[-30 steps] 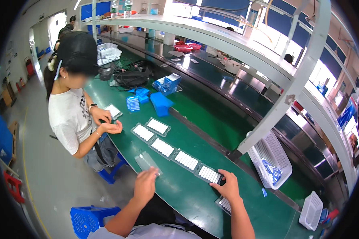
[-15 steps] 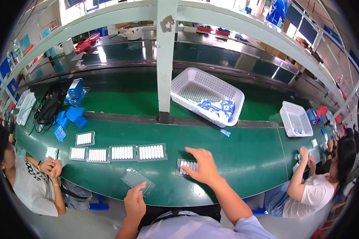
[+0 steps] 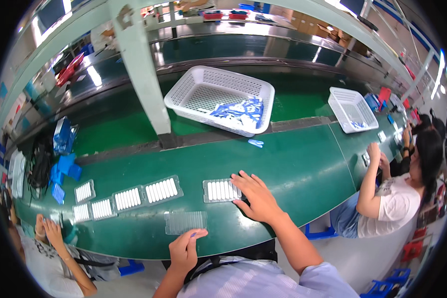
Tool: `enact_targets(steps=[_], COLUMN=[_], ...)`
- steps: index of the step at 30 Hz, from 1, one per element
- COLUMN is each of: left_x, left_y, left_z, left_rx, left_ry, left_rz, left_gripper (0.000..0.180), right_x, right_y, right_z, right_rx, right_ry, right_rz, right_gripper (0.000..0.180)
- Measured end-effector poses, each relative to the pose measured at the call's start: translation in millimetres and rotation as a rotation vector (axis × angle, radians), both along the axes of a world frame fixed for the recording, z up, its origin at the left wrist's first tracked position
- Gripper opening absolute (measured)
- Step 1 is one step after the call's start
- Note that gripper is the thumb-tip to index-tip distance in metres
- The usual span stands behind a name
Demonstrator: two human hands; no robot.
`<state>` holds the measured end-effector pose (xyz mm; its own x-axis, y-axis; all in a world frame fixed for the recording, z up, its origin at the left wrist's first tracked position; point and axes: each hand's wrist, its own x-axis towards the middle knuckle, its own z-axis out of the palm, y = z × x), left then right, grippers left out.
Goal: The person attaches blue plastic clips onto white strips by hand, grabs components from a plastic basket, and inserts the assembled pieces into the slots of plastic blister trays.
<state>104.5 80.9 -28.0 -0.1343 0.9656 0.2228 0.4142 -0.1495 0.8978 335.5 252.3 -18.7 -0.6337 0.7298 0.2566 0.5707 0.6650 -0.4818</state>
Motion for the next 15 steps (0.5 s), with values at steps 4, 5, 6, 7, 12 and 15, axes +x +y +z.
enact_targets(steps=[4,5,6,7,12,15], left_x=[-8.4,-9.6,-10.2,-12.2,-18.8,-17.7], left_y=[-10.2,-10.6,-11.9,-11.9,-11.1,-9.3], left_z=[-15.7,-17.3,-20.3,-24.6,-38.8,-40.5], left_rx=[0.010,-0.040,-0.061,-0.055,0.066,0.088], left_ry=[-0.118,-0.225,-0.333,-0.331,-0.633,-0.547], left_rz=[0.081,0.135,0.177,0.161,0.208,0.187], left_gripper=[0.028,0.031,0.034,0.034,0.032,0.032], right_x=[0.3,0.3,-0.3,-0.1,1.8,1.8], right_y=[-0.2,-2.2,-4.7,-6.3,-10.5,-6.9], right_z=[-9.7,-8.7,-3.7,-0.4,-4.3,-7.6], right_rx=[0.101,0.107,0.122,0.138,0.170,0.141], right_ry=[-0.045,-0.039,0.016,0.071,0.068,0.061], right_rz=[-0.001,-0.027,-0.056,-0.083,-0.123,-0.146], right_gripper=[0.061,0.061,0.064,0.068,0.072,0.072])
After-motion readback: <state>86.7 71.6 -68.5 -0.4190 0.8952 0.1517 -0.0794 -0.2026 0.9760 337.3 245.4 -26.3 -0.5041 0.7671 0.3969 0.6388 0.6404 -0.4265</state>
